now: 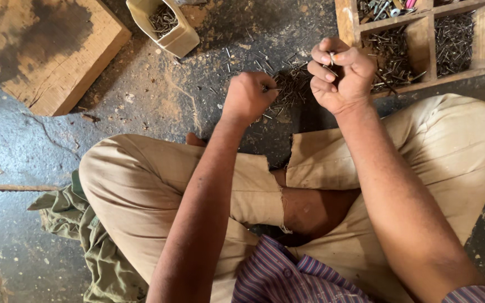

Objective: The person sits on the floor and sorts a pile of mixed metal fasteners by hand. They pick up individual items from a central pile, inspect them, and place them into specific compartments of a wooden box or into a small paper bag. The task involves repetitive picking, inspecting, and placing of small hardware items.

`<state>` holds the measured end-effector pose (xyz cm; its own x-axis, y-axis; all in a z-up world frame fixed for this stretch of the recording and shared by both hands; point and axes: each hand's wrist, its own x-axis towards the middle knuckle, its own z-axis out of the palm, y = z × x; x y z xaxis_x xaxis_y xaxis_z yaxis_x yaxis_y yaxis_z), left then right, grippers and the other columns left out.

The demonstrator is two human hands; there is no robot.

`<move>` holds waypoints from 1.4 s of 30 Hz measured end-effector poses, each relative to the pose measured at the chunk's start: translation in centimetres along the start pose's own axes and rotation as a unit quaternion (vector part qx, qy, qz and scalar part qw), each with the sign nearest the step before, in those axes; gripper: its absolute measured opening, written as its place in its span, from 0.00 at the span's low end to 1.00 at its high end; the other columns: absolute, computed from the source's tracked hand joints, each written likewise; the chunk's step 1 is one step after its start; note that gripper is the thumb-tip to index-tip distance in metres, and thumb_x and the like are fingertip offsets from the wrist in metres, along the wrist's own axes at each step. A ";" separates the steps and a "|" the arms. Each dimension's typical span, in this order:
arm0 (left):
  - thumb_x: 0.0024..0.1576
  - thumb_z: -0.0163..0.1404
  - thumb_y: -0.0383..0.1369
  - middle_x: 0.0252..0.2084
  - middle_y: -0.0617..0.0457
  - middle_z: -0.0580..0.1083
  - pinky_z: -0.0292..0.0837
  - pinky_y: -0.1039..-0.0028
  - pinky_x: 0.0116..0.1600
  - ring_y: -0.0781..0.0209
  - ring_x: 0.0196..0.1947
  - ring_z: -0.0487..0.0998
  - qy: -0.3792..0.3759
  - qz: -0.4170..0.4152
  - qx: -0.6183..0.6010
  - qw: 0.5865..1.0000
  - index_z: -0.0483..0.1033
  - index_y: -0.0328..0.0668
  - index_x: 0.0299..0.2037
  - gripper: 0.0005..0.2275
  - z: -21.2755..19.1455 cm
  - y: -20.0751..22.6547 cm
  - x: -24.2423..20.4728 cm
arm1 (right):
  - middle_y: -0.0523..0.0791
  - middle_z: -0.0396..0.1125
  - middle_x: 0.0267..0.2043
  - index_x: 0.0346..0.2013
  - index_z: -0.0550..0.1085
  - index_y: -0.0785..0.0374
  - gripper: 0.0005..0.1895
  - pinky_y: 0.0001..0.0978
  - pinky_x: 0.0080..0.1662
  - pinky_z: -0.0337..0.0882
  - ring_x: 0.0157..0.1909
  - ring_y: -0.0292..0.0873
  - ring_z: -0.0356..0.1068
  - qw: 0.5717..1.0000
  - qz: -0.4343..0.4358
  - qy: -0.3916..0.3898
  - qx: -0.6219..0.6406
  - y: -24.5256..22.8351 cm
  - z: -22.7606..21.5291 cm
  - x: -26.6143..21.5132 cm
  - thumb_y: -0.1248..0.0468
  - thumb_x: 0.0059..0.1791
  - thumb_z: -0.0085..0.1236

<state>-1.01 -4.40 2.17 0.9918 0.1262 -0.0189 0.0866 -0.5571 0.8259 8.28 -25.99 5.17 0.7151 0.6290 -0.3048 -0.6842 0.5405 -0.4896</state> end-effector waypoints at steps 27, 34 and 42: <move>0.75 0.39 0.47 0.45 0.57 0.75 0.73 0.75 0.40 0.66 0.42 0.75 0.123 -0.168 -0.868 0.450 0.75 0.47 0.48 0.16 6.5 7.7 -1.6 | 0.56 0.73 0.38 0.43 0.75 0.74 0.14 0.40 0.50 0.80 0.40 0.49 0.76 0.874 -0.309 -0.098 -0.362 2.4 10.7 -2.3 0.64 0.56 0.47; 0.68 0.37 0.39 0.40 0.55 0.75 0.75 0.71 0.44 0.63 0.40 0.77 0.147 -0.211 -0.837 0.483 0.73 0.45 0.43 0.12 4.0 9.5 -1.6 | 0.58 0.74 0.44 0.46 0.75 0.74 0.15 0.41 0.53 0.78 0.46 0.49 0.77 0.863 -0.292 -0.144 -0.385 2.3 11.5 -3.0 0.63 0.56 0.47; 0.70 0.41 0.45 0.19 0.56 0.68 0.59 0.76 0.20 0.64 0.17 0.69 0.153 -0.174 -0.809 0.540 0.67 0.49 0.26 0.19 -0.4 8.5 -2.1 | 0.51 0.76 0.49 0.50 0.76 0.68 0.18 0.49 0.56 0.72 0.49 0.49 0.77 0.951 -0.233 -0.141 -0.149 -1.6 8.0 -6.9 0.55 0.61 0.48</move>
<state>-2.43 -9.12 9.47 0.8581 0.2603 -0.4425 -0.1786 0.9594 0.2181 3.25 -26.72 14.57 0.8349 0.5077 0.2123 -0.2016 0.6412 -0.7405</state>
